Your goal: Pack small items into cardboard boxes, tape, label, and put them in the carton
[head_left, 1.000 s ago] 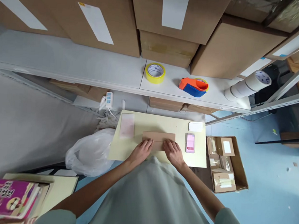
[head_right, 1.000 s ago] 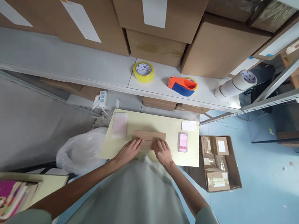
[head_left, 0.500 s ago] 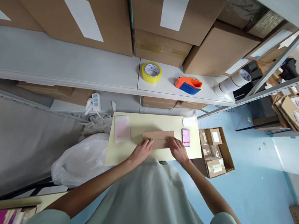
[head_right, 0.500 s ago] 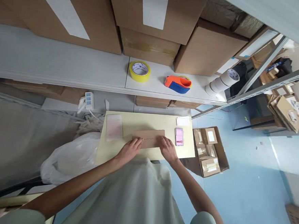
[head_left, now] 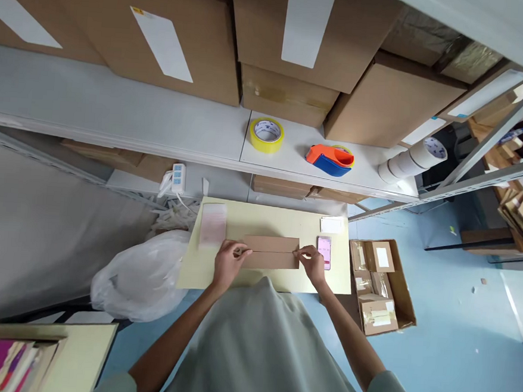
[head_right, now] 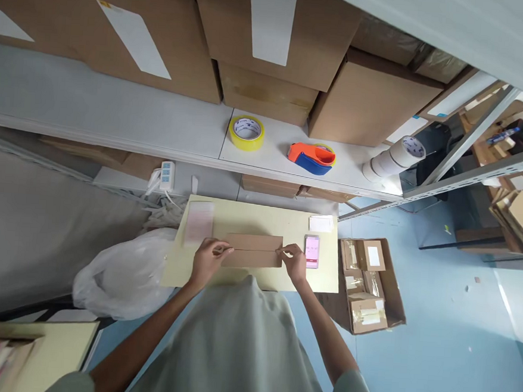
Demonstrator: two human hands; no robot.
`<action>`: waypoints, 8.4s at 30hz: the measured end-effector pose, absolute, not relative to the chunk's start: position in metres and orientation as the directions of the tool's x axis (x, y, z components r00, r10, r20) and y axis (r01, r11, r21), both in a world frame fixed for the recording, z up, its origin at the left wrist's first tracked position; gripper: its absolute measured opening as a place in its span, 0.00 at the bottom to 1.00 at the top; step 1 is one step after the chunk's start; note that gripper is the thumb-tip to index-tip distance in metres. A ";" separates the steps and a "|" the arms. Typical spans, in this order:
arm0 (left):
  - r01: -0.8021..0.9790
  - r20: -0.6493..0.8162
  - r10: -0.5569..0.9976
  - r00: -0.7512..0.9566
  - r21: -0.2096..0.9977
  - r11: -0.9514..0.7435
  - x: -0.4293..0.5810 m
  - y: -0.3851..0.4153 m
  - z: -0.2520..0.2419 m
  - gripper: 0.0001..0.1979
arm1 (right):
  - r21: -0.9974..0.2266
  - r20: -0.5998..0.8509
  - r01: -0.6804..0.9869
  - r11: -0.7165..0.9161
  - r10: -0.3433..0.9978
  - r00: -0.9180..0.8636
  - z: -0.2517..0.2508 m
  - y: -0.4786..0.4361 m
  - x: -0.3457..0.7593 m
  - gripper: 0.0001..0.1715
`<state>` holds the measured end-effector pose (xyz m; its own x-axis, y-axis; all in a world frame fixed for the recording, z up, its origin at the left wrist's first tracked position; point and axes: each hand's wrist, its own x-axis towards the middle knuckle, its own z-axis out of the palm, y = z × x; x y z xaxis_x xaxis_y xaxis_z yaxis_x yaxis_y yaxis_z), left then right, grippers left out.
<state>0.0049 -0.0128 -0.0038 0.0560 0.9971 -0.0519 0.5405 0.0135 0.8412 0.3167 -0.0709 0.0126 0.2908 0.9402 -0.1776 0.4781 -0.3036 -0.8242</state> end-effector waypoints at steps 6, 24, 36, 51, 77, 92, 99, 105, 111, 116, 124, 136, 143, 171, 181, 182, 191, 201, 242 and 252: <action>0.367 -0.429 0.888 -0.166 0.809 0.460 0.005 -0.005 -0.002 0.23 | -0.844 -0.389 0.244 -0.477 0.859 0.333 0.007 -0.063 0.321 0.31; 0.381 -0.443 0.874 -0.201 0.786 0.487 0.034 0.010 0.024 0.20 | -0.838 -0.401 0.236 -0.492 0.849 0.345 0.018 -0.045 0.348 0.31; 0.354 -0.454 0.872 -0.182 0.797 0.489 0.030 0.008 0.013 0.22 | -0.820 -0.321 0.359 -0.446 0.878 0.356 0.016 -0.053 0.345 0.30; 0.308 -0.413 0.906 -0.097 0.853 0.422 0.046 0.018 0.009 0.22 | -0.816 -0.329 0.325 -0.478 0.846 0.420 0.023 -0.058 0.356 0.30; 0.387 -0.282 0.959 -0.006 0.884 0.263 0.039 0.030 0.036 0.26 | -0.816 -0.244 0.426 -0.392 0.900 0.361 0.053 -0.050 0.364 0.37; 0.198 0.121 0.987 0.103 0.970 -0.139 0.079 0.119 0.181 0.26 | -0.302 0.297 0.953 -0.013 0.949 0.107 0.199 0.149 0.400 0.30; 0.139 0.174 0.974 0.143 0.971 -0.194 0.085 0.116 0.192 0.24 | 0.011 0.041 0.997 -0.076 0.996 0.075 0.207 0.196 0.387 0.34; 0.128 0.258 0.950 0.176 0.951 -0.282 0.068 0.104 0.190 0.17 | 0.108 -0.001 0.994 0.005 1.000 -0.004 0.217 0.163 0.366 0.36; 0.121 0.382 0.912 0.147 0.909 -0.400 0.041 0.082 0.184 0.14 | 0.120 0.110 0.948 0.296 0.945 -0.309 0.229 0.082 0.332 0.34; 0.079 0.467 0.855 0.225 0.866 -0.493 0.023 0.069 0.177 0.17 | 0.090 0.150 0.886 0.455 0.873 -0.464 0.241 0.042 0.304 0.25; 0.036 0.421 0.848 0.321 0.889 -0.456 -0.002 0.064 0.171 0.10 | 0.084 0.081 0.853 0.516 0.849 -0.521 0.256 0.014 0.271 0.18; -0.073 0.235 0.858 0.457 0.971 -0.227 -0.027 0.062 0.171 0.12 | -0.009 -0.204 0.915 0.402 0.896 -0.396 0.270 -0.001 0.241 0.27; -0.133 -0.015 0.885 0.465 0.987 0.087 -0.023 0.047 0.151 0.20 | 0.003 -0.486 0.983 0.182 0.860 -0.158 0.285 0.003 0.210 0.38; -0.306 -0.555 0.782 0.283 0.721 0.622 0.020 0.035 -0.056 0.26 | 0.215 -0.774 0.973 -0.080 0.594 0.220 0.298 0.071 0.202 0.38; -0.180 -0.501 0.838 0.214 0.823 0.538 0.040 0.030 -0.052 0.14 | 0.262 -0.764 0.963 -0.065 0.595 0.248 0.288 0.066 0.207 0.37; -0.150 -0.474 0.856 0.204 0.849 0.506 0.040 0.028 -0.051 0.14 | 0.263 -0.764 0.963 -0.061 0.596 0.246 0.288 0.065 0.207 0.37; 0.122 -0.497 0.863 0.090 0.866 0.485 0.037 0.013 -0.067 0.35 | 0.280 -0.751 0.960 -0.030 0.615 0.238 0.286 0.060 0.207 0.37; -0.108 -0.048 0.948 0.314 0.990 0.086 0.053 -0.033 -0.012 0.60 | 0.298 -0.748 0.953 -0.061 0.605 0.273 0.292 0.054 0.203 0.39; 0.190 0.136 0.899 0.416 0.954 -0.232 0.098 0.007 -0.017 0.46 | 0.321 -0.728 0.946 0.049 0.652 0.214 0.291 0.041 0.190 0.40; 0.225 0.117 0.884 0.452 0.944 -0.240 0.098 0.008 -0.016 0.43 | 0.364 -0.739 0.931 0.010 0.612 0.282 0.292 0.037 0.231 0.42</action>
